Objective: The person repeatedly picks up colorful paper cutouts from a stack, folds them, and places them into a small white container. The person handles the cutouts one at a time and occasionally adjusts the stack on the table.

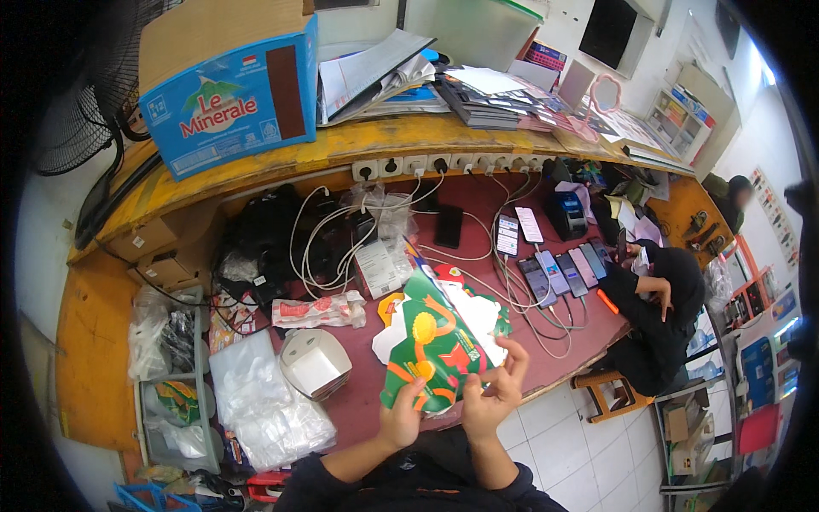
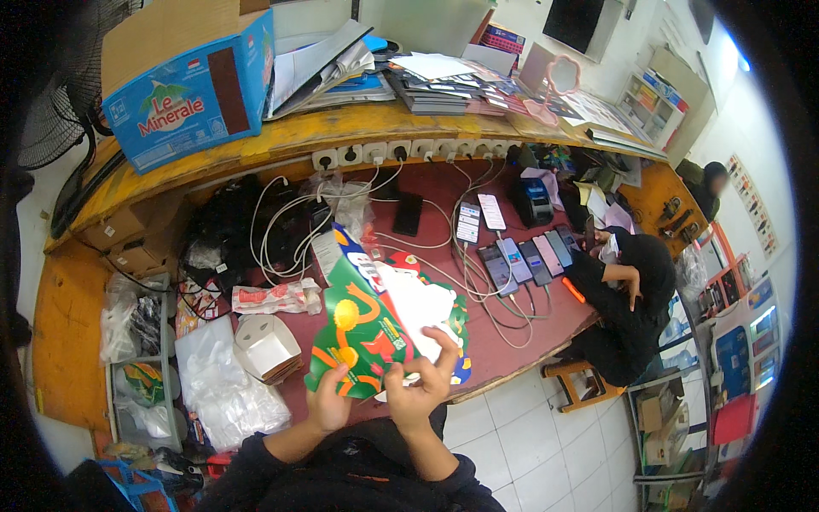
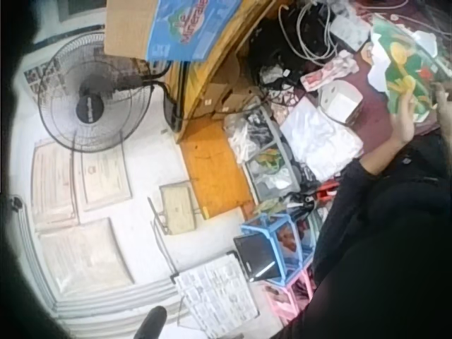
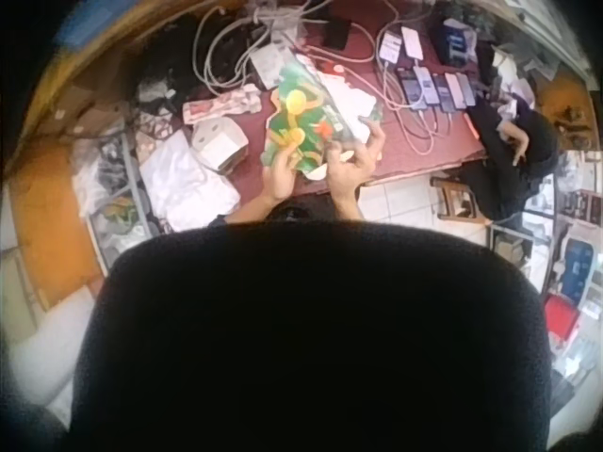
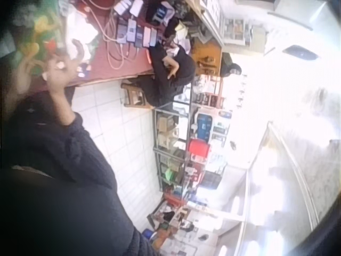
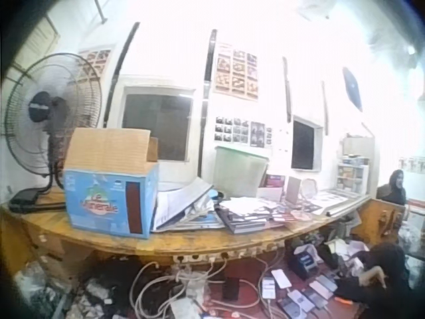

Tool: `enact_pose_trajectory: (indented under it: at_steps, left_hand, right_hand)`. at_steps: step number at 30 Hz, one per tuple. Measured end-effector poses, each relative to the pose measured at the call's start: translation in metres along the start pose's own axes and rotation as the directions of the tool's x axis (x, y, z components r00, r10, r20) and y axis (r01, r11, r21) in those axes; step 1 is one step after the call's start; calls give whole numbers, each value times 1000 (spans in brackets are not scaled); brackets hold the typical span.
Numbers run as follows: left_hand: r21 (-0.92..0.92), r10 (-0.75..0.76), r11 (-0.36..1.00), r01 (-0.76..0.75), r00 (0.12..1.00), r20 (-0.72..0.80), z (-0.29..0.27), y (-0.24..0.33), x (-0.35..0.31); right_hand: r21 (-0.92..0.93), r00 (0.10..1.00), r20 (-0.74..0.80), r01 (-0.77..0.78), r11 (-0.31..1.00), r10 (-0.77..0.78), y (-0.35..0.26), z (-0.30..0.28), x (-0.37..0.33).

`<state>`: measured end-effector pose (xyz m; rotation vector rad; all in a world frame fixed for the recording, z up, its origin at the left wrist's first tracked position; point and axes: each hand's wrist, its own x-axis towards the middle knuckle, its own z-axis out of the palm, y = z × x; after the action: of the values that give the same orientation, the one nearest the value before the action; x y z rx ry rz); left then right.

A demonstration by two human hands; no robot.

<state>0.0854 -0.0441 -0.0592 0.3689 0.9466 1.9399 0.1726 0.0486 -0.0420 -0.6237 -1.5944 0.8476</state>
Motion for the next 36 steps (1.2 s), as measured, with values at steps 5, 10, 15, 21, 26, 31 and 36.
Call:
enact_pose_trajectory:
  at_steps: [5, 10, 15, 21, 26, 31, 36]
  left_hand:
    - [-247, -164, 926, 286, 893, 419, -35, 9, 12]
    - [-310, -142, 858, 410, 769, 624, -52, 1, 19]
    - [-81, -453, 826, 557, 743, 492, -61, 9, 11]
    - [229, -596, 803, 550, 741, 309, -55, 18, 6]
    - [-31, -243, 958, 285, 864, 441, -54, 16, 17]
    - [-206, -357, 850, 485, 818, 452, -76, 8, 21]
    - [-290, -385, 745, 601, 742, 549, -79, 7, 23]
  right_hand:
    - [359, 857, 505, -322, 876, 108, 4, -11, 5]
    - [486, 794, 537, -567, 665, 285, 11, -3, -7]
    - [148, 836, 544, -176, 973, 69, 17, -16, 23]
    - [274, 842, 527, -299, 914, 117, 29, -4, 26]
    - [440, 799, 590, -436, 785, 113, 28, -9, -3]
    - [180, 834, 525, -305, 935, 171, 28, -15, 9]
    - [311, 832, 513, -409, 858, 211, 22, -11, 9]
